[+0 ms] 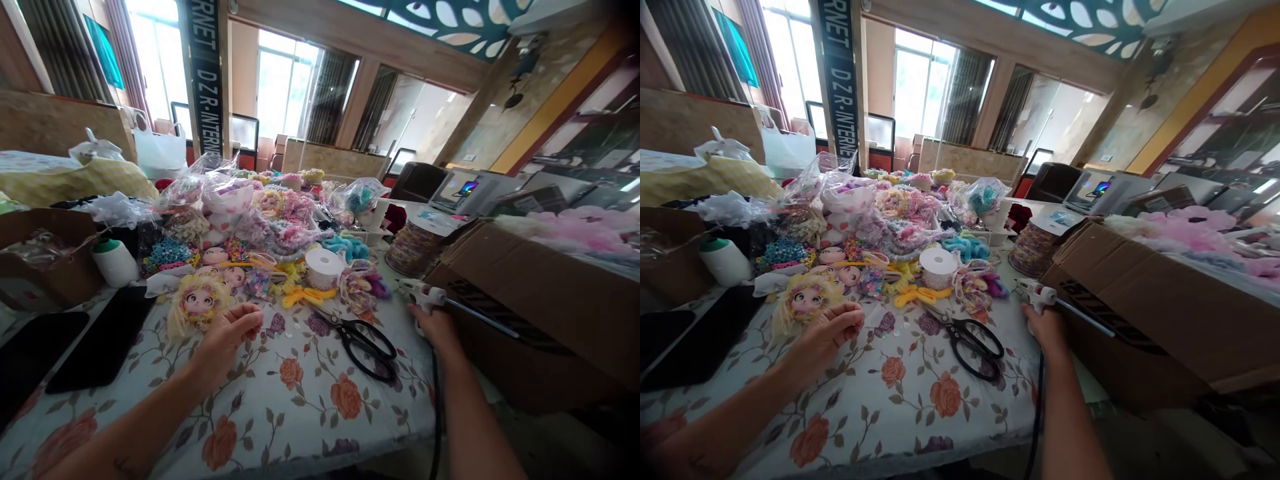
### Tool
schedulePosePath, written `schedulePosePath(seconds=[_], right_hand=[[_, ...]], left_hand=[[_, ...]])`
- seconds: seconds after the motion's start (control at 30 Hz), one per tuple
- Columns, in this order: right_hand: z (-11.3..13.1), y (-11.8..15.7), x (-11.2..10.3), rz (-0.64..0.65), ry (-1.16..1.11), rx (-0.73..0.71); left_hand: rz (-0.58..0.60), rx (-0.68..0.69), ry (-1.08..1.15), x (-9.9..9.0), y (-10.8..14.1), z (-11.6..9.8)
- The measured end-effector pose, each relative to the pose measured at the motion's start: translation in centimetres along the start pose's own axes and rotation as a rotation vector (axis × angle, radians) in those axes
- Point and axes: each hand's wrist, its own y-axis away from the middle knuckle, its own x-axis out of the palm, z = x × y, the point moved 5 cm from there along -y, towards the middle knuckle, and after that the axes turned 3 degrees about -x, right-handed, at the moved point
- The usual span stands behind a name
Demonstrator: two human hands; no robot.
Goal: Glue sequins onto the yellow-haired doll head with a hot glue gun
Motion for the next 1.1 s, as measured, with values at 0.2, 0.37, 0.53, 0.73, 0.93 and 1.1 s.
schedulePosePath(seconds=[0.2,0.37,0.53,0.73,0.93,1.1], right_hand=[[-1.0,1.4,0.4,0.189,0.078,0.107],[2.3,8.3,-2.7,-0.064,0.077,0.021],[13.1,18.2,0.6,0.273,-0.618,-0.256],[21.4,23.1,5.4,0.676,-1.235,-0.066],[22.9,24.3,6.3,0.588,-1.440,0.075],[23.0,24.6,6.0,0.519,-1.457,0.083]], left_hand=[[0.020,-0.006,0.027,-0.3,-0.3,0.1],[0.007,-0.031,0.088,-0.2,-0.3,0.3],[-0.006,-0.060,0.172,-0.1,-0.2,0.5],[-0.025,-0.069,0.241,-0.1,0.0,0.4],[0.005,-0.037,0.291,0.3,0.2,0.1],[-0.021,-0.023,0.270,0.1,0.2,0.4]])
